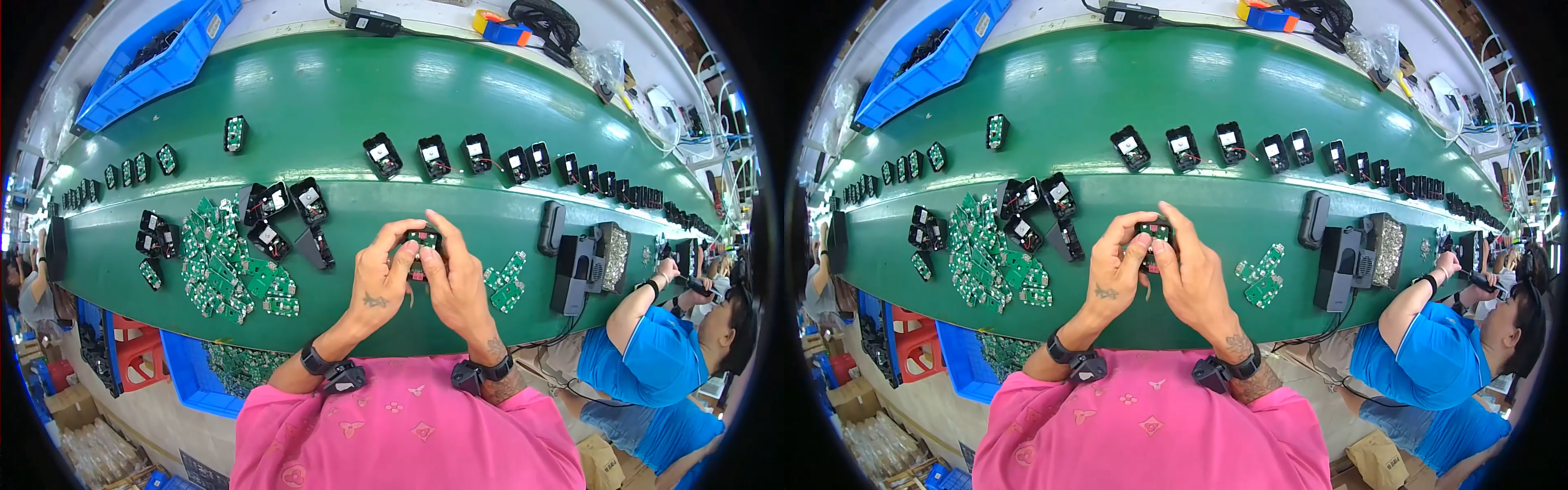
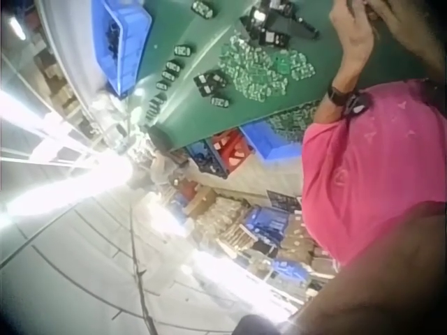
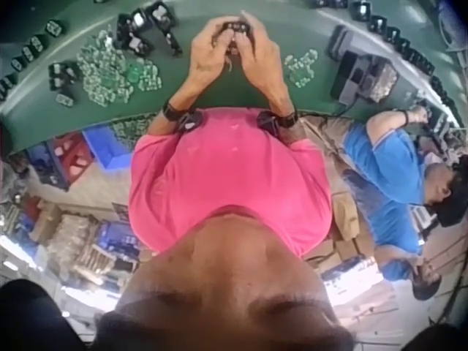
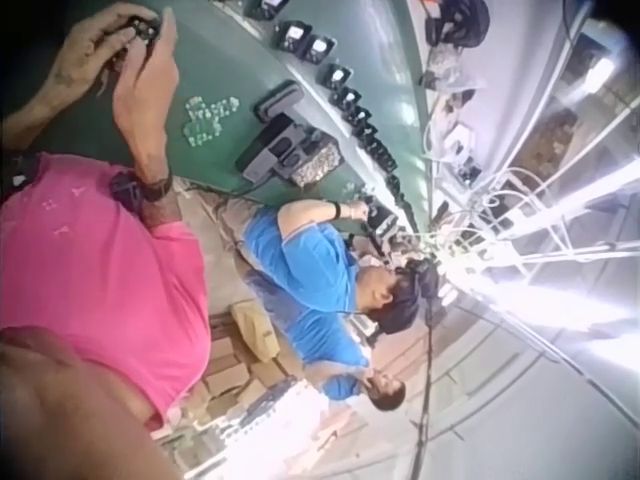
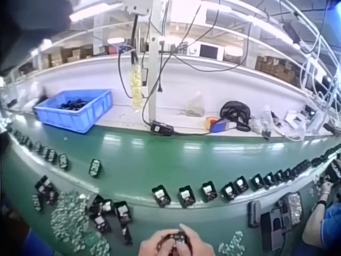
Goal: The person assembles electronic devices by fitting green circuit boards into black plastic housings and pressing them together. The assembled units are placed on a conveyor belt, and the person occasionally gathers or rearranges piles of circuit boards.
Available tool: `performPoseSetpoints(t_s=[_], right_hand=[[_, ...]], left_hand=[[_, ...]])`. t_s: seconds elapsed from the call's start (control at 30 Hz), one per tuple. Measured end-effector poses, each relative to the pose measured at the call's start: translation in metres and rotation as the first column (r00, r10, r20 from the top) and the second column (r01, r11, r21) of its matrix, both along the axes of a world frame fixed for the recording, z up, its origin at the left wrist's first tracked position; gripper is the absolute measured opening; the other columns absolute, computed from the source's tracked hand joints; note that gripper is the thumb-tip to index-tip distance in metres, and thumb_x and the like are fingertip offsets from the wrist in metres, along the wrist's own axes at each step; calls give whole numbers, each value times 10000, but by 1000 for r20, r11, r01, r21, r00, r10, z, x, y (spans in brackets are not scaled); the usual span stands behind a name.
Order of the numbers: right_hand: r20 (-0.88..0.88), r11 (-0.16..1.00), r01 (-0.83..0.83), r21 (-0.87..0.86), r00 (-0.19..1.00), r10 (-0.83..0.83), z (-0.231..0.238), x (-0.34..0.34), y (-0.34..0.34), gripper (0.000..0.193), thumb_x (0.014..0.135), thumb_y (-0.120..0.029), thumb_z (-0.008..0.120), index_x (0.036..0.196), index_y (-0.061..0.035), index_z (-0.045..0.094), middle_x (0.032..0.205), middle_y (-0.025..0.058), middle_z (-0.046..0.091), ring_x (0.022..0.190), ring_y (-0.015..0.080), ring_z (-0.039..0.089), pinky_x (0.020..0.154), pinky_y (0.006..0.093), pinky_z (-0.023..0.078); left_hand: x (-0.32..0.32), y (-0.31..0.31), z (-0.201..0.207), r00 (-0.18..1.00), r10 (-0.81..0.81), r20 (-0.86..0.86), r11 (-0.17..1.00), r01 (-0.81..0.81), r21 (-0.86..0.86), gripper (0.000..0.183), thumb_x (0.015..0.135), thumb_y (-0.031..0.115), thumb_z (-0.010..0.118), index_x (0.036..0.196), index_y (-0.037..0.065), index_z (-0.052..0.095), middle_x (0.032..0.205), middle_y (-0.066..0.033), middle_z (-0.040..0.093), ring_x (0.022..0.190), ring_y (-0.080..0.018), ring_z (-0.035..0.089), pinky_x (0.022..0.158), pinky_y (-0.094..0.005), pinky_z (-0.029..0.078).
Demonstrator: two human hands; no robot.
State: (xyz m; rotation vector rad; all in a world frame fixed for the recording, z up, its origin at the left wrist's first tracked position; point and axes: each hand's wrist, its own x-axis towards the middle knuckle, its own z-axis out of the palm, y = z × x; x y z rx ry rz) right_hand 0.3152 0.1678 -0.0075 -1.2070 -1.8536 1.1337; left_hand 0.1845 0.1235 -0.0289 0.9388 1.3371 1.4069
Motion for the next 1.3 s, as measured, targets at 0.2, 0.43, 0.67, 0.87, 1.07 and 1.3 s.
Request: performPoseSetpoints(t_s=[0.2,0.43,0.67,0.87,1.07,1.3], right_hand=[[-125,996,-66,-53,990,59,-13,-6,3,380,1008,-113,547,1379,-37,520,833,52,545,718,89,493,655,270,458],[-117,974,-56,-221,993,30,-8,-15,11,421,980,-137,603,1386,-49,539,865,41,564,755,103,531,648,253,451],[283,932,145,332,927,-246,-41,108,32,178,840,-59,726,1004,-3,686,957,126,650,766,238,642,677,326,518],[407,980,82,181,901,-151,-35,152,13,268,744,-30,762,997,-2,678,1036,133,607,992,315,604,851,397,492],[440,988,-43,145,898,-25,-43,152,17,337,709,6,776,1016,-10,638,1014,115,571,1011,331,556,856,406,470],[454,990,-93,104,890,36,-39,151,24,380,706,25,765,1054,-18,616,925,108,575,921,304,556,830,408,465]], left_hand=[[2,3,-1,997,70,-20,996,-68,59,252,1025,131,532,1245,19,585,1066,-105,694,835,-140,697,607,-254,596],[-35,25,20,973,-33,-228,996,13,-91,227,1018,133,509,1211,45,590,880,-114,681,713,-195,720,585,-323,596],[-201,114,-11,893,65,-445,941,-204,-271,246,1017,115,455,1241,72,548,981,-111,633,583,-170,658,490,-282,569],[-234,137,-41,740,7,-672,858,-350,-376,273,1003,135,482,1263,89,553,979,-132,638,659,-209,701,460,-298,544],[-196,116,-8,152,181,-972,961,-237,142,500,934,323,623,1360,72,552,1180,-240,589,1015,-410,636,877,-495,516],[-65,112,-21,138,-136,-981,988,-51,-144,926,742,342,839,1489,46,378,1462,-286,415,1364,-465,403,1030,-540,457]])
